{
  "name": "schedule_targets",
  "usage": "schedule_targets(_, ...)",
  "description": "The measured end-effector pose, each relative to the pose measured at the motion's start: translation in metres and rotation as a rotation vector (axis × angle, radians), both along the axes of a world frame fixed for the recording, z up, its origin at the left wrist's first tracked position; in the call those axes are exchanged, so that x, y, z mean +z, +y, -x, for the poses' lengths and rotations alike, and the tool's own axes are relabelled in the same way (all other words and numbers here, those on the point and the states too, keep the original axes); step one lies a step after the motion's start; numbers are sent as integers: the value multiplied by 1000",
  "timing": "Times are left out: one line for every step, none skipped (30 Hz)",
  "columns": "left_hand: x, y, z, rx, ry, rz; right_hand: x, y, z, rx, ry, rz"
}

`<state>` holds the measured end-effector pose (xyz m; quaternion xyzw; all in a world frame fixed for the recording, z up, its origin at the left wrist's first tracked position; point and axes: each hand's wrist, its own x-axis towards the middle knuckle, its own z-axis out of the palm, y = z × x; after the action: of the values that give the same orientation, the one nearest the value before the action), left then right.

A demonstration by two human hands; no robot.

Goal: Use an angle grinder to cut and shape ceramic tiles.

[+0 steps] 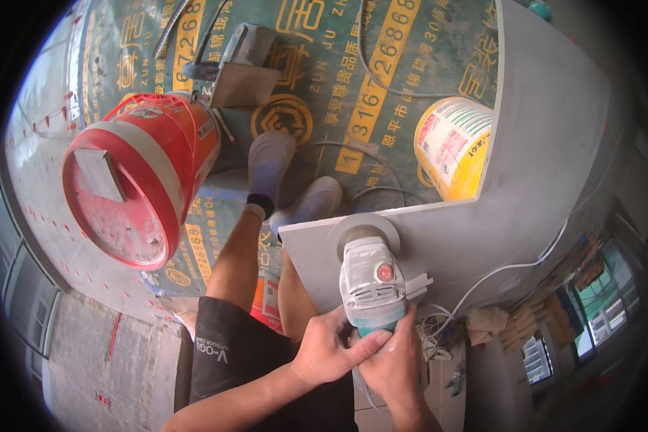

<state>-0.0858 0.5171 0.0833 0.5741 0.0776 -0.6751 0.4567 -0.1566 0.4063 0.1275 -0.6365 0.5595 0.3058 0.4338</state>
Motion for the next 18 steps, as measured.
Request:
schedule_targets(0, -4, 0, -6, -1, 1, 0, -3, 0, -21, -3, 4)
schedule_targets(-1, -8, 0, -15, -10, 2, 0, -6, 1, -23, 1, 8)
schedule_targets(-1, -13, 0, -24, -19, 3, 1, -9, 2, -31, 8, 14)
schedule_targets(-1, -16, 0, -26, -15, 7, 1, -12, 3, -40, 16, 19)
schedule_targets(-1, -20, 0, -44, -17, 0, 1, -15, 3, -43, 16, 22)
schedule_targets(-1, -23, 1, -62, -18, -7, 1, -18, 4, -45, 18, 22)
schedule_targets(-2, -26, 1, -65, -16, -4, 1, -20, 5, -47, 19, 23)
schedule_targets(-2, -29, 1, -94, -18, -3, 1, -23, 6, -50, 22, 27)
schedule_targets(-2, -32, 1, -122, -19, -2, 1, -26, 7, -65, 30, 23)
schedule_targets(-3, -35, 3, -124, -16, 2, 2, -29, 8, -79, 39, 19)
schedule_targets(-3, -38, 3, -119, -16, 8, 2, -31, 9, -82, 38, 21)
schedule_targets(-3, -41, 3, -114, -15, 15, 3, -33, 9, -100, 52, 16)
schedule_targets(-2, -45, 2, -118, -16, 18, 3, -36, 9, -117, 65, 10)
schedule_targets(-2, -48, 3, -119, -25, 20, 3, -38, 11, -119, 69, 15)
schedule_targets(-2, -52, 4, -120, -35, 22, 3, -40, 14, -121, 67, 24)
schedule_targets(-3, -54, 5, -122, -33, 28, 3, -42, 15, -123, 64, 33)
schedule_targets(-4, -57, 8, -132, -26, 22, 4, -45, 16, -124, 70, 40)
schedule_targets(-5, -60, 11, -142, -20, 16, 5, -49, 16, -138, 92, 32)
